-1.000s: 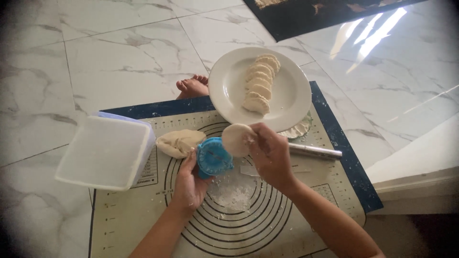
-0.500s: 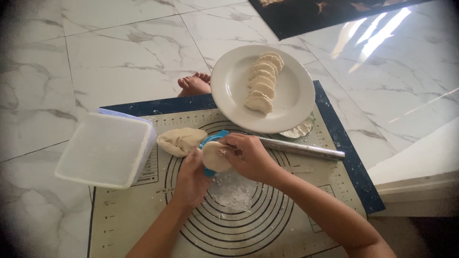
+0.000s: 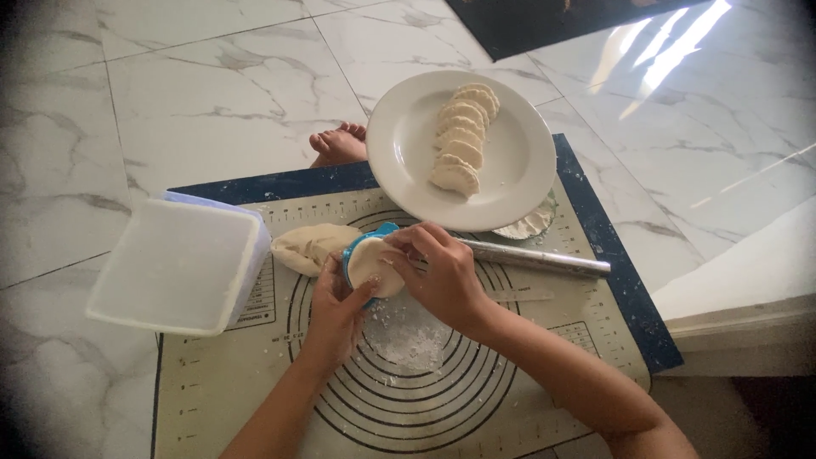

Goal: Preparing and shaping dumplings from dough using a rolling pin and a plastic mold.

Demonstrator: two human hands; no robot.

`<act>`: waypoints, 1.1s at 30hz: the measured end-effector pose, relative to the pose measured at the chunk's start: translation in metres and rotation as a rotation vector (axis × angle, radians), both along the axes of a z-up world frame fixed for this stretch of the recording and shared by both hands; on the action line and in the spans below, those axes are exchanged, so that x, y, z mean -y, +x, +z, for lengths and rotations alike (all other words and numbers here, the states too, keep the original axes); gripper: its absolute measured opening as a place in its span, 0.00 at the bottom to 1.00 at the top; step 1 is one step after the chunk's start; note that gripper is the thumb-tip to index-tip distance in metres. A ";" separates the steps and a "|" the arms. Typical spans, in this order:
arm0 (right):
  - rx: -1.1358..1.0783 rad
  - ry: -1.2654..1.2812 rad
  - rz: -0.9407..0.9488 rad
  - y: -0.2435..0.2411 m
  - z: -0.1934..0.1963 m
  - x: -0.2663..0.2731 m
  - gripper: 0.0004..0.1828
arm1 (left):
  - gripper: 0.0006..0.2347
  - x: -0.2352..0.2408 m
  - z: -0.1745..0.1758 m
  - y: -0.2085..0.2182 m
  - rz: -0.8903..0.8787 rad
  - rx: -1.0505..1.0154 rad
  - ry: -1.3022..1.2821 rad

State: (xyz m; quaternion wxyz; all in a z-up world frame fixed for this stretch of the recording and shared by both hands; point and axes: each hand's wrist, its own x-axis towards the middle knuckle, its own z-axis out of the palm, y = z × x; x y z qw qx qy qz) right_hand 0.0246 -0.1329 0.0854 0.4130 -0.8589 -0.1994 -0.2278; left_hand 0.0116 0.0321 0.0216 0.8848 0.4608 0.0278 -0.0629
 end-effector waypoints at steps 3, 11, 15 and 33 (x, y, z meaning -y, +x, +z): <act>0.089 -0.027 -0.092 0.007 -0.014 0.001 0.14 | 0.24 -0.001 -0.013 0.004 0.012 0.039 0.028; -0.024 0.172 -0.026 0.003 -0.006 0.006 0.19 | 0.29 -0.005 -0.004 0.003 -0.065 0.109 0.102; 0.039 0.097 -0.010 -0.001 -0.016 0.012 0.21 | 0.31 -0.013 -0.017 0.003 -0.103 0.251 0.197; -0.121 0.213 -0.006 -0.003 -0.058 0.006 0.31 | 0.08 -0.012 -0.017 0.012 -0.032 0.352 0.499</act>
